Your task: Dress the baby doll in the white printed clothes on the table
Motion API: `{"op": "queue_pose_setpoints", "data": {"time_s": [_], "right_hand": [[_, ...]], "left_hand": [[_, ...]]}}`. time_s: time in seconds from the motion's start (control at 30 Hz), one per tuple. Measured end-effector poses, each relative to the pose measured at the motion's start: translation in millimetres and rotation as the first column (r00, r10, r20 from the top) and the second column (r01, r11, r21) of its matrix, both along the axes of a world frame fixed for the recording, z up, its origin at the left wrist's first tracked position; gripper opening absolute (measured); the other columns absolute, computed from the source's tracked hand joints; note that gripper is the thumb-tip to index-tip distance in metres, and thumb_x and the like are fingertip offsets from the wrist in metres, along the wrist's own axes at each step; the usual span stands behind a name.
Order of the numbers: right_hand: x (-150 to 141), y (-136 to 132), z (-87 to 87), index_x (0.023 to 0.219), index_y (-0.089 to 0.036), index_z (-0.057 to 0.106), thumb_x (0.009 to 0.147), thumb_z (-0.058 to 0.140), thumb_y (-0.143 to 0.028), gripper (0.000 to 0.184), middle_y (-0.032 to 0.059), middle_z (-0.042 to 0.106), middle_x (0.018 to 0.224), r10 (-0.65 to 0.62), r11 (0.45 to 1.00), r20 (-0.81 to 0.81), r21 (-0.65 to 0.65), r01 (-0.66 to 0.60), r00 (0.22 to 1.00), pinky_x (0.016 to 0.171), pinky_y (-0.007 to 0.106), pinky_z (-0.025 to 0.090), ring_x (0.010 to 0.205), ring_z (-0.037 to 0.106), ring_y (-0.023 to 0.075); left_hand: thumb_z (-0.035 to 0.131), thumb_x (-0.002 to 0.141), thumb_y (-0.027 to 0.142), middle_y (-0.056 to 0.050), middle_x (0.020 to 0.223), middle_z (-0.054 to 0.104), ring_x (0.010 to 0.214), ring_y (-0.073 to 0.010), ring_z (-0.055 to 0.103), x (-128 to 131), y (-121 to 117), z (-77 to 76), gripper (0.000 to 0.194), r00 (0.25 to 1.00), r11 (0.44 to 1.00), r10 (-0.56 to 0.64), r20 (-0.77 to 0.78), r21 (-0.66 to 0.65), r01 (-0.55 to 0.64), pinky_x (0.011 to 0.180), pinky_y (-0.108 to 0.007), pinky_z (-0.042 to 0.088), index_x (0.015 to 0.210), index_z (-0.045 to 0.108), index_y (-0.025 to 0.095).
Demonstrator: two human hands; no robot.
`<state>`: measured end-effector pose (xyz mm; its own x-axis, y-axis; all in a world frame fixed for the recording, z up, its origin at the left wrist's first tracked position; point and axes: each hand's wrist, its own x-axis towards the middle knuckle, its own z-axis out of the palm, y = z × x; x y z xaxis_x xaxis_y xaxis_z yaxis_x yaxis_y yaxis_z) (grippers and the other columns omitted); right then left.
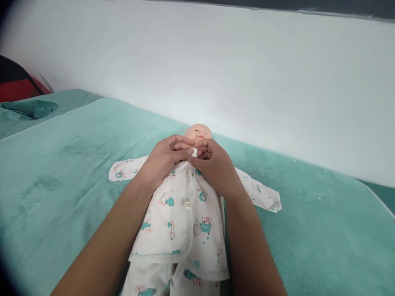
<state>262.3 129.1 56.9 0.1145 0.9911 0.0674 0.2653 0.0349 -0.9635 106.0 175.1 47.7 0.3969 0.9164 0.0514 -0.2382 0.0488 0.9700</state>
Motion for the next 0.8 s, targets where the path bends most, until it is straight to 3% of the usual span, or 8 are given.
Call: {"op": "queue_pose_setpoints", "data": {"time_s": [0.33, 0.6, 0.7, 0.8], "right_hand": [[0.9, -0.5, 1.3, 0.108, -0.026, 0.062, 0.079, 0.075, -0.031, 0.032, -0.0046, 0.052, 0.081, 0.011, 1.000, 0.060, -0.026, -0.010, 0.998, 0.059, 0.024, 0.040, 0.070, 0.048, 0.0105], [-2.2, 0.7, 0.2, 0.104, -0.026, 0.061, 0.081, 0.072, -0.030, 0.026, -0.0053, 0.053, 0.080, 0.034, 0.999, 0.093, 0.001, -0.034, 0.995, 0.062, 0.025, 0.041, 0.070, 0.048, 0.0103], [-2.9, 1.3, -0.7, 0.106, -0.026, 0.061, 0.081, 0.071, -0.031, 0.027, -0.0051, 0.053, 0.079, 0.039, 0.999, 0.106, 0.006, -0.040, 0.994, 0.061, 0.026, 0.041, 0.068, 0.048, 0.0105], [-4.6, 1.0, 0.0, 0.108, -0.025, 0.061, 0.079, 0.071, -0.029, 0.030, -0.0053, 0.054, 0.078, 0.031, 0.999, 0.136, 0.026, -0.034, 0.990, 0.062, 0.027, 0.043, 0.067, 0.049, 0.0106]], "left_hand": [[0.076, 0.070, 0.015, -0.002, 0.089, 0.068, 0.074, -0.0112, 0.061, -1.6, -1.7, 2.8, 0.036, 1.000, 0.999, 0.004, 0.015, -0.049, -0.004, 0.068, -0.025, 0.047, 0.104, 0.069, 0.020], [0.070, 0.077, 0.022, 0.000, 0.086, 0.066, 0.068, -0.0099, 0.056, -1.3, -4.6, 6.7, 0.025, 0.988, 0.999, 0.038, -0.153, 0.042, -0.032, 0.062, -0.024, 0.041, 0.101, 0.069, 0.022], [0.069, 0.078, 0.025, -0.002, 0.089, 0.069, 0.076, -0.0130, 0.062, 0.5, -5.1, 7.7, 0.025, 0.985, 0.998, 0.053, -0.165, 0.041, -0.047, 0.069, -0.026, 0.045, 0.102, 0.068, 0.021], [0.068, 0.075, 0.022, 0.000, 0.082, 0.067, 0.071, -0.0124, 0.060, 1.1, -4.4, 7.2, 0.026, 0.982, 0.997, 0.082, -0.171, 0.027, -0.078, 0.065, -0.026, 0.043, 0.100, 0.066, 0.022]]}}
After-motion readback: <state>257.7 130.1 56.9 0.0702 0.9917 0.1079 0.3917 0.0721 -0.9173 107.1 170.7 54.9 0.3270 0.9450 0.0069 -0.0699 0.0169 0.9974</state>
